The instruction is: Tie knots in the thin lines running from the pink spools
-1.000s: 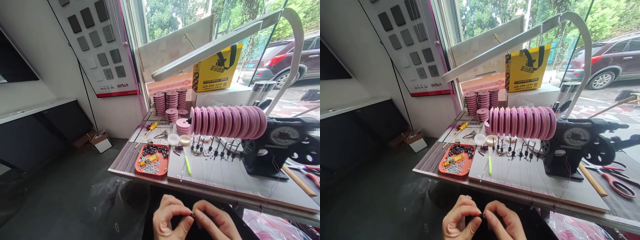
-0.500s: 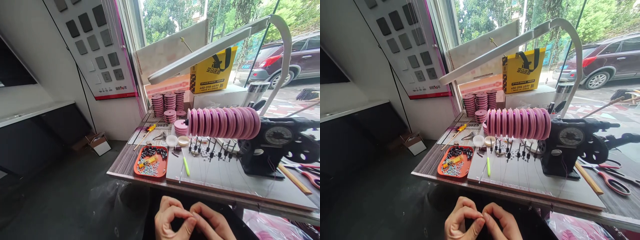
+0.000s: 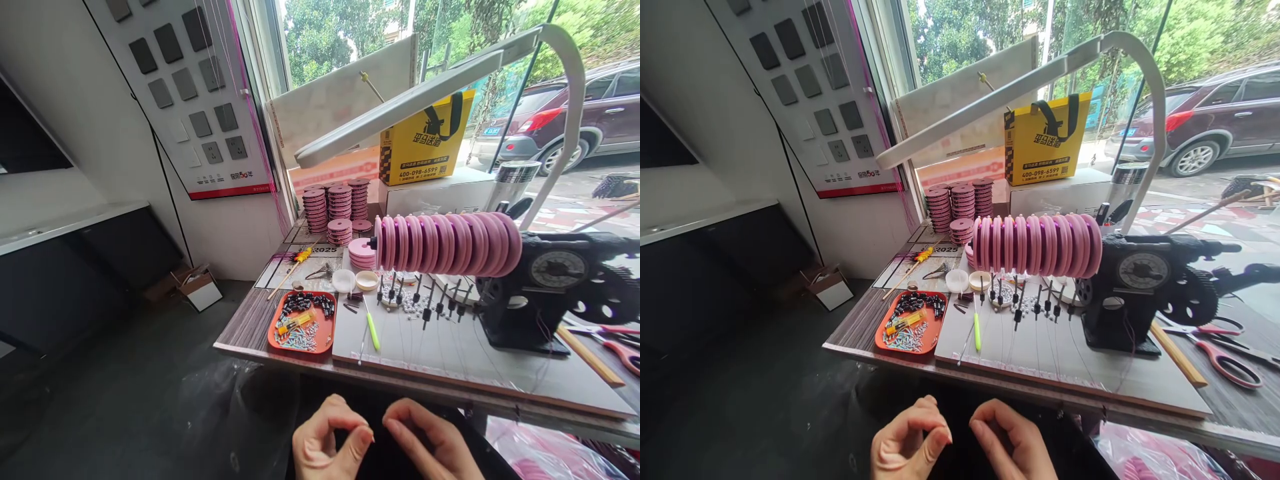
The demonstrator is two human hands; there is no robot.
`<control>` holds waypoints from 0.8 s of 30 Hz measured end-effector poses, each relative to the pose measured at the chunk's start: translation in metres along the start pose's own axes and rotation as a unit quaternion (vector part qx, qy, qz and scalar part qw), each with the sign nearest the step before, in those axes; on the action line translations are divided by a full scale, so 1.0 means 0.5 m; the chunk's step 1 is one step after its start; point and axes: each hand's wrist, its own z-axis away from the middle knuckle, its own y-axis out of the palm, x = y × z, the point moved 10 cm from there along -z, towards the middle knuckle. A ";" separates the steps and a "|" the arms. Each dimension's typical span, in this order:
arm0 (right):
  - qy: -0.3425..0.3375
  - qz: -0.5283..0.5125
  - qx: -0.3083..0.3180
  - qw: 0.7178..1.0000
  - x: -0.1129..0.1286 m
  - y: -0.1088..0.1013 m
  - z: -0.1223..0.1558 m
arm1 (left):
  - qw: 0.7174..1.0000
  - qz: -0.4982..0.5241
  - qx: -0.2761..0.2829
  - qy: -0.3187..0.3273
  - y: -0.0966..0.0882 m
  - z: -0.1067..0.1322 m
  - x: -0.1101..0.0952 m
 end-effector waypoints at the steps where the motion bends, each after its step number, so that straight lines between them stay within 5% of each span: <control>1: 0.009 -0.009 -0.018 1.000 -0.002 -0.011 0.001 | 0.999 -0.032 -0.002 0.004 -0.006 -0.001 -0.003; 5: -0.052 0.022 -0.005 0.998 0.040 -0.026 -0.003 | 0.986 -0.158 0.010 0.044 -0.015 -0.002 -0.025; 11: -0.162 0.125 -0.016 0.979 0.096 -0.026 -0.001 | 0.972 -0.211 0.035 0.095 -0.002 0.001 -0.044; 19: -0.157 0.135 0.023 0.978 0.108 -0.014 -0.011 | 0.969 -0.221 0.038 0.101 0.001 0.000 -0.044; 24: -0.125 0.349 0.027 0.928 0.112 -0.042 -0.095 | 0.966 -0.255 0.032 0.021 -0.017 0.009 0.006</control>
